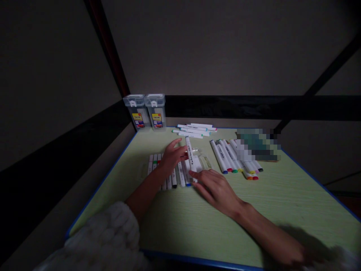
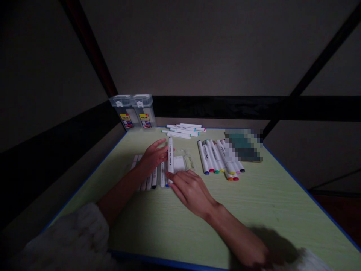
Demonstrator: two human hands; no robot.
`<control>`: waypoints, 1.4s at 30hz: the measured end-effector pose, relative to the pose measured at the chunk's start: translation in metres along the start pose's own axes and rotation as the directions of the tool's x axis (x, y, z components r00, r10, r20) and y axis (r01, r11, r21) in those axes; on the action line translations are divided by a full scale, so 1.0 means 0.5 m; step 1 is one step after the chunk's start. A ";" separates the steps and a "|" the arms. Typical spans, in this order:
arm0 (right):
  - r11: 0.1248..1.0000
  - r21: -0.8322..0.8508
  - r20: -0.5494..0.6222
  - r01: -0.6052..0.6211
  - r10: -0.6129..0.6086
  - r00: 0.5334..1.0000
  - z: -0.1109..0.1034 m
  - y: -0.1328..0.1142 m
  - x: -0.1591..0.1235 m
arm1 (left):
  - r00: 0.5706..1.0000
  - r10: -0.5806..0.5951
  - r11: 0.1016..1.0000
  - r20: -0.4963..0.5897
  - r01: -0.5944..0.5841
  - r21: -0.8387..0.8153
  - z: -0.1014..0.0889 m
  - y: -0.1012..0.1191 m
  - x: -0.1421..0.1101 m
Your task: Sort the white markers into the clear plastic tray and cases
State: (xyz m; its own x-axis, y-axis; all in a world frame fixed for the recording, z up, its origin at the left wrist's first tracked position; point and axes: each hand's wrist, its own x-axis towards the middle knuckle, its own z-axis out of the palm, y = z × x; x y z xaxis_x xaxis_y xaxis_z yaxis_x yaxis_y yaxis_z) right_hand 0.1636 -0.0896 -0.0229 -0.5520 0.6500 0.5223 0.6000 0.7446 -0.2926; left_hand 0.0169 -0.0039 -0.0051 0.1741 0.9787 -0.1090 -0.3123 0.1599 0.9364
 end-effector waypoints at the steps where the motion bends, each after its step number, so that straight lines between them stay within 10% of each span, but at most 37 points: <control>1: 1.000 0.000 0.005 0.007 -0.007 1.000 0.000 -0.001 0.000 | 1.000 0.008 1.000 0.000 -0.008 -0.002 -0.003 -0.001 0.002; 18: 0.994 -0.048 0.047 0.101 -0.098 0.994 -0.008 -0.004 0.003 | 0.999 0.023 1.000 0.024 -0.023 0.014 -0.021 -0.005 0.016; 42: 0.988 -0.116 0.094 0.099 -0.088 0.992 -0.013 0.003 0.005 | 0.932 0.349 0.877 -0.093 -0.290 0.383 -0.034 -0.010 0.025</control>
State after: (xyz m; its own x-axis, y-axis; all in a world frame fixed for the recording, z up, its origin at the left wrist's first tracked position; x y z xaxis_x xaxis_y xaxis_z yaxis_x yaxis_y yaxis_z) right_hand 0.1669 -0.0877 -0.0169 -0.6543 0.5934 0.4688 0.6057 0.7824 -0.1450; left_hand 0.0049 0.0099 -0.0166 -0.0341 0.9803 0.1943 0.0332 -0.1932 0.9806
